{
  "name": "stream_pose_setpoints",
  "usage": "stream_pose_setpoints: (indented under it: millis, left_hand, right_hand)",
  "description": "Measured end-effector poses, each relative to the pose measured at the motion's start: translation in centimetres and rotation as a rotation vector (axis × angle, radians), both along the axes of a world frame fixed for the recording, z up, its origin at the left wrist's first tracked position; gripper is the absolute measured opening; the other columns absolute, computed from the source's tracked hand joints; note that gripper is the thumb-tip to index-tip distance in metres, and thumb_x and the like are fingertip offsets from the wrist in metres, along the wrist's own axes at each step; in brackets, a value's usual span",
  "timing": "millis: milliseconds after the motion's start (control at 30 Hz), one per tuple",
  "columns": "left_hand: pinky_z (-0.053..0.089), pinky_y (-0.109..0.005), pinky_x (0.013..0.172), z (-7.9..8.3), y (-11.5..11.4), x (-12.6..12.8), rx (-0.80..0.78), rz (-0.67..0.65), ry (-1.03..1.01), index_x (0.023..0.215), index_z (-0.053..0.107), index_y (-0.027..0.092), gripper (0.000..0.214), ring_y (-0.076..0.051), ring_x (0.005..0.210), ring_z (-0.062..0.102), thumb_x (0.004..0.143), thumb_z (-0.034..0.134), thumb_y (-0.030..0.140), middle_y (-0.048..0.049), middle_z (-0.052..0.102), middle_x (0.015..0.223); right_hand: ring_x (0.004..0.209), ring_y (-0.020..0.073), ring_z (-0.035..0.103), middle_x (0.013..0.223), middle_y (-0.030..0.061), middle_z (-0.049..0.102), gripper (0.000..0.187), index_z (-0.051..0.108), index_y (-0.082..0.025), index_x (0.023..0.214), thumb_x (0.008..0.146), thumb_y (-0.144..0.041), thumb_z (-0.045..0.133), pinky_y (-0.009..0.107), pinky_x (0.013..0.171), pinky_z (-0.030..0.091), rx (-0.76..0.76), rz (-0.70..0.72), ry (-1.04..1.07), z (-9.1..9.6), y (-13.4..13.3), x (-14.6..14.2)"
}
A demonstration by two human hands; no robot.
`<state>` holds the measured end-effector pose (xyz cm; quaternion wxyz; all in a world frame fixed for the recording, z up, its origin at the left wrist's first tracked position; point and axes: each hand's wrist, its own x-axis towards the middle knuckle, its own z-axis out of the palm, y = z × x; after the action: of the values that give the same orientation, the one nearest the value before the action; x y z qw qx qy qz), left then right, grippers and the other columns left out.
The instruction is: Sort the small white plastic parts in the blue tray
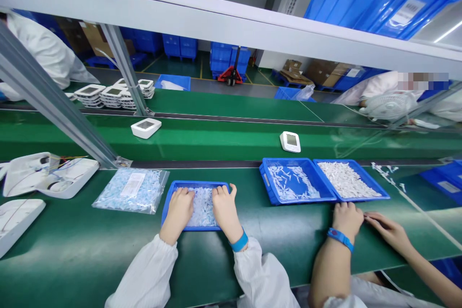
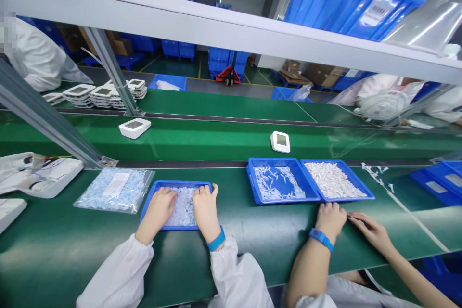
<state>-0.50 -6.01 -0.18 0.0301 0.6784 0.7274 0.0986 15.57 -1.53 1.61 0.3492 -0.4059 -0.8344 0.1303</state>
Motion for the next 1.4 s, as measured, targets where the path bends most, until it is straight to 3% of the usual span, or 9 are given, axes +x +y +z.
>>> stream_pose_setpoints:
  millis: [233,467,667,867,1067,1233,1400]
  left_hand:
    - [0.038,-0.036,0.08,-0.1,0.0,-0.1,0.011,-0.002,-0.012,0.093,0.065,0.015,0.029,-0.026,0.091,0.052,0.087,0.037,0.013,-0.0106,0.06,0.091]
    - [0.038,-0.037,0.08,-0.4,0.0,-0.2,0.013,-0.015,-0.016,0.092,0.065,0.015,0.029,-0.025,0.091,0.052,0.085,0.038,0.011,-0.0103,0.06,0.092]
    - [0.039,-0.036,0.082,-0.6,0.0,-0.4,0.091,-0.004,-0.061,0.108,0.06,0.015,0.034,-0.024,0.093,0.051,0.083,0.038,0.008,-0.01,0.06,0.098]
    - [0.039,-0.034,0.077,-0.5,-0.1,-0.5,0.117,-0.037,-0.042,0.084,0.062,0.015,0.028,-0.022,0.086,0.05,0.087,0.035,0.011,-0.0091,0.058,0.09]
    - [0.038,-0.035,0.076,0.1,-0.2,-0.3,0.165,-0.011,-0.085,0.083,0.058,0.016,0.023,-0.022,0.083,0.051,0.091,0.036,0.017,-0.0076,0.06,0.083]
    - [0.04,-0.034,0.077,0.6,-0.4,-0.4,0.205,-0.03,-0.23,0.087,0.057,0.016,0.027,-0.021,0.083,0.055,0.086,0.033,0.006,-0.0069,0.063,0.083]
    - [0.047,-0.032,0.08,0.3,-0.3,0.7,0.293,-0.029,-0.625,0.093,0.062,0.018,0.022,-0.018,0.084,0.061,0.09,0.041,0.022,-0.005,0.067,0.087]
  right_hand:
    - [0.088,0.0283,0.059,0.081,0.0075,0.063,0.046,0.066,-0.042,0.101,0.077,-0.009,0.044,0.056,0.09,0.039,-0.001,0.062,-0.006,0.4,-0.2,-0.3]
    - [0.087,0.0295,0.06,0.07,0.0078,0.061,0.043,0.068,-0.041,0.089,0.075,-0.009,0.044,0.059,0.09,0.037,-0.019,0.04,-0.063,-0.1,-0.1,-0.2]
    - [0.094,0.0329,0.058,0.078,0.0094,0.062,0.044,0.067,-0.041,0.092,0.074,-0.009,0.042,0.061,0.092,0.034,-0.055,0.054,-0.061,-0.2,0.0,0.0]
    - [0.102,0.0342,0.055,0.088,0.0101,0.062,0.05,0.064,-0.042,0.101,0.074,-0.007,0.039,0.058,0.091,0.036,-0.001,0.024,-0.053,-0.1,-0.1,0.1]
    - [0.101,0.0332,0.056,0.087,0.0096,0.061,0.052,0.063,-0.042,0.101,0.074,-0.006,0.039,0.055,0.089,0.037,-0.002,0.026,-0.082,0.0,-0.1,0.5]
    - [0.096,0.0297,0.057,0.086,0.0088,0.06,0.046,0.065,-0.037,0.096,0.077,-0.005,0.038,0.049,0.087,0.04,-0.054,0.043,-0.05,0.4,-0.1,0.4]
    - [0.094,0.0231,0.054,0.093,0.009,0.059,0.033,0.062,-0.021,0.101,0.087,-0.009,0.034,0.04,0.085,0.044,-0.12,0.069,0.053,0.7,-0.2,0.2]
